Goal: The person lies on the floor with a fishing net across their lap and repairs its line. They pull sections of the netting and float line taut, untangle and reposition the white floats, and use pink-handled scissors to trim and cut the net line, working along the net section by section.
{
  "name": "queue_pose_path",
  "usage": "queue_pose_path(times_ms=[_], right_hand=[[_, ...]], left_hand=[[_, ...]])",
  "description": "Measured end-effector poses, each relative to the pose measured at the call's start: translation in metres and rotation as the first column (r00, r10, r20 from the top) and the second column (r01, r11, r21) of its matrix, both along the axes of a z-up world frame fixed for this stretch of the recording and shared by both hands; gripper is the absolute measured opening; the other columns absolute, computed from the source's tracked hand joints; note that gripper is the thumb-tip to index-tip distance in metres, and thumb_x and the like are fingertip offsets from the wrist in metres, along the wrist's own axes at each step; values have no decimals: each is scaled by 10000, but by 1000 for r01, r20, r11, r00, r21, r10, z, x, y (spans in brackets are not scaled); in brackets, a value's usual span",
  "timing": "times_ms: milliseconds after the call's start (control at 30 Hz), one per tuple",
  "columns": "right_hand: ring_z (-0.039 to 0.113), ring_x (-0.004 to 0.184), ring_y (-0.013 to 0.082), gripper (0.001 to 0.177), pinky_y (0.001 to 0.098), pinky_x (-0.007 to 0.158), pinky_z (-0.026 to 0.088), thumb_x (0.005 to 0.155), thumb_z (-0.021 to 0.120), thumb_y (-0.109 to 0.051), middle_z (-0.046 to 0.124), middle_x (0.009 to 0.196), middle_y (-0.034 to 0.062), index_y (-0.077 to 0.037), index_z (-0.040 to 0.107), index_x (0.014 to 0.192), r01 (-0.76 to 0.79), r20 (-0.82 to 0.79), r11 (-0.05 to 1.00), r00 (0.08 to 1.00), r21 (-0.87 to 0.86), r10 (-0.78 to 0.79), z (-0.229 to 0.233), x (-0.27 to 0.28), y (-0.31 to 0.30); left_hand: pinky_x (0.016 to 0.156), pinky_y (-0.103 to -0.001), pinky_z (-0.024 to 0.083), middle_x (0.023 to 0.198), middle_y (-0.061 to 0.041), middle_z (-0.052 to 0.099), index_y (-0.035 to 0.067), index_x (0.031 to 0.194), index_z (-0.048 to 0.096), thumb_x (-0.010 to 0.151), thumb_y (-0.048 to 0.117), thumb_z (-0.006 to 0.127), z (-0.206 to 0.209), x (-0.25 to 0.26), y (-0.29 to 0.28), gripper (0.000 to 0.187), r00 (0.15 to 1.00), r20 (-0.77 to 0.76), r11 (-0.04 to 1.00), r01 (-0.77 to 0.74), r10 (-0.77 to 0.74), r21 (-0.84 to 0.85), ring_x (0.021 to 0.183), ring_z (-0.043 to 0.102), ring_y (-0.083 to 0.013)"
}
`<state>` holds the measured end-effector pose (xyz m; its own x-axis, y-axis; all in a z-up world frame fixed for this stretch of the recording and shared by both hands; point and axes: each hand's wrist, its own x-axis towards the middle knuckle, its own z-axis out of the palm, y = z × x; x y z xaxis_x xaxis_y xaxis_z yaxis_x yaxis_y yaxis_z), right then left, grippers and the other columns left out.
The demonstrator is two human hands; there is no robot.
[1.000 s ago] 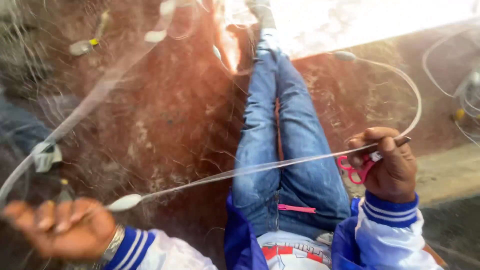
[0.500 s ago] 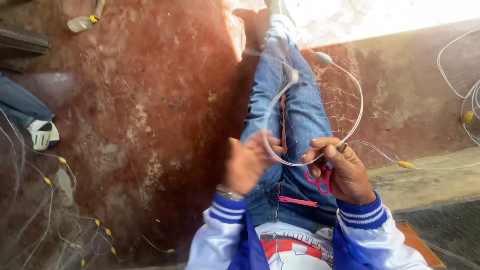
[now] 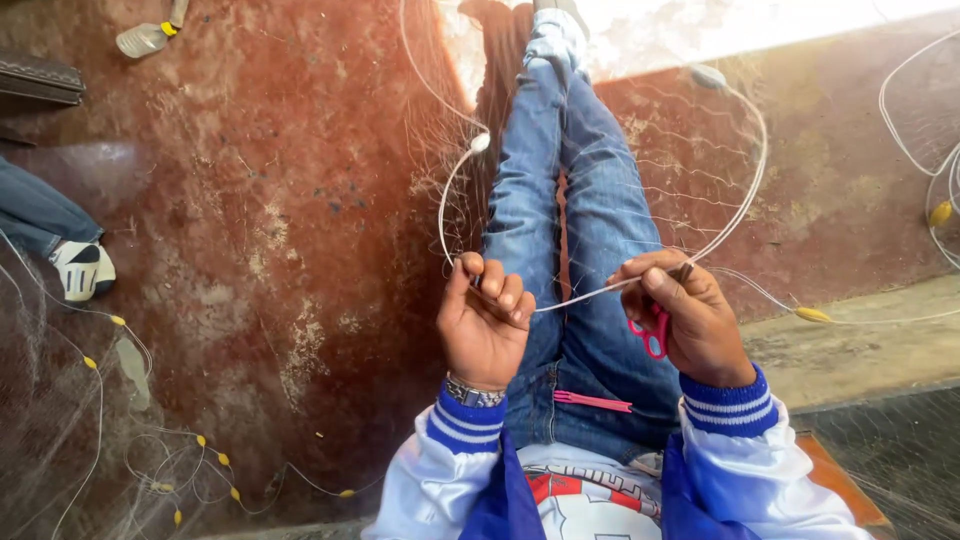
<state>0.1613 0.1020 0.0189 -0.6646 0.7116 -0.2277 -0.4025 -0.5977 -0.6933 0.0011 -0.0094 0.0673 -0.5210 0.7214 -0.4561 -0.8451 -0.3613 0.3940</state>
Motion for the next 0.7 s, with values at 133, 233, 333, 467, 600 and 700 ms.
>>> queue_pose_path(times_ms=[133, 233, 333, 467, 600, 700], right_hand=[[523, 537, 178, 197, 185, 404, 348, 878, 495, -111, 602, 821, 217, 52, 563, 966, 29, 69, 1000, 997, -2, -29, -12, -4, 2], [513, 547, 162, 203, 191, 444, 374, 894, 498, -120, 581, 784, 187, 45, 570, 988, 23, 194, 992, 980, 122, -46, -20, -3, 0], [453, 513, 110, 258, 171, 445, 339, 914, 477, -146, 530, 659, 125, 59, 538, 1059, -28, 250, 984, 968, 179, -18, -18, -3, -2], [472, 520, 133, 294, 207, 485, 376, 948, 403, -208, 509, 660, 105, 2, 527, 1112, -178, 404, 950, 913, 258, 62, -14, -1, -5], [363, 561, 119, 341, 224, 565, 323, 957, 323, -211, 385, 603, 43, -21, 594, 1040, -156, 504, 916, 862, 369, -56, -7, 4, -6], [316, 557, 115, 464, 218, 561, 309, 951, 284, -279, 370, 599, 53, 8, 643, 1020, -145, 478, 797, 856, 587, -196, 30, 6, 5]], left_hand=[[489, -233, 338, 619, 29, 351, 158, 894, 473, 956, 326, 383, -13, 14, 0, 201, 998, 64, 999, -23, 24, -29, 553, 396, -115], [502, -200, 323, 630, 48, 336, 147, 1054, 475, 949, 357, 412, -9, 14, 5, 244, 999, 21, 998, 36, -37, 60, 545, 369, -68], [504, -170, 339, 621, 55, 329, 90, 1170, 447, 899, 308, 542, -14, 9, 3, 361, 990, -76, 982, 130, -121, 139, 518, 339, -38], [488, -225, 393, 650, 15, 351, 81, 982, 513, 875, 214, 549, -33, 6, -5, 174, 974, -176, 983, 161, -143, 92, 527, 393, -91], [531, -251, 441, 935, -106, 434, 78, 947, 490, 908, 185, 500, -36, 12, -7, 115, 958, -242, 977, 185, -155, 109, 719, 506, -185], [536, -237, 445, 1049, -173, 462, 43, 953, 488, 905, 155, 498, -31, 19, -6, 123, 951, -263, 973, 197, -161, 119, 759, 526, -197]])
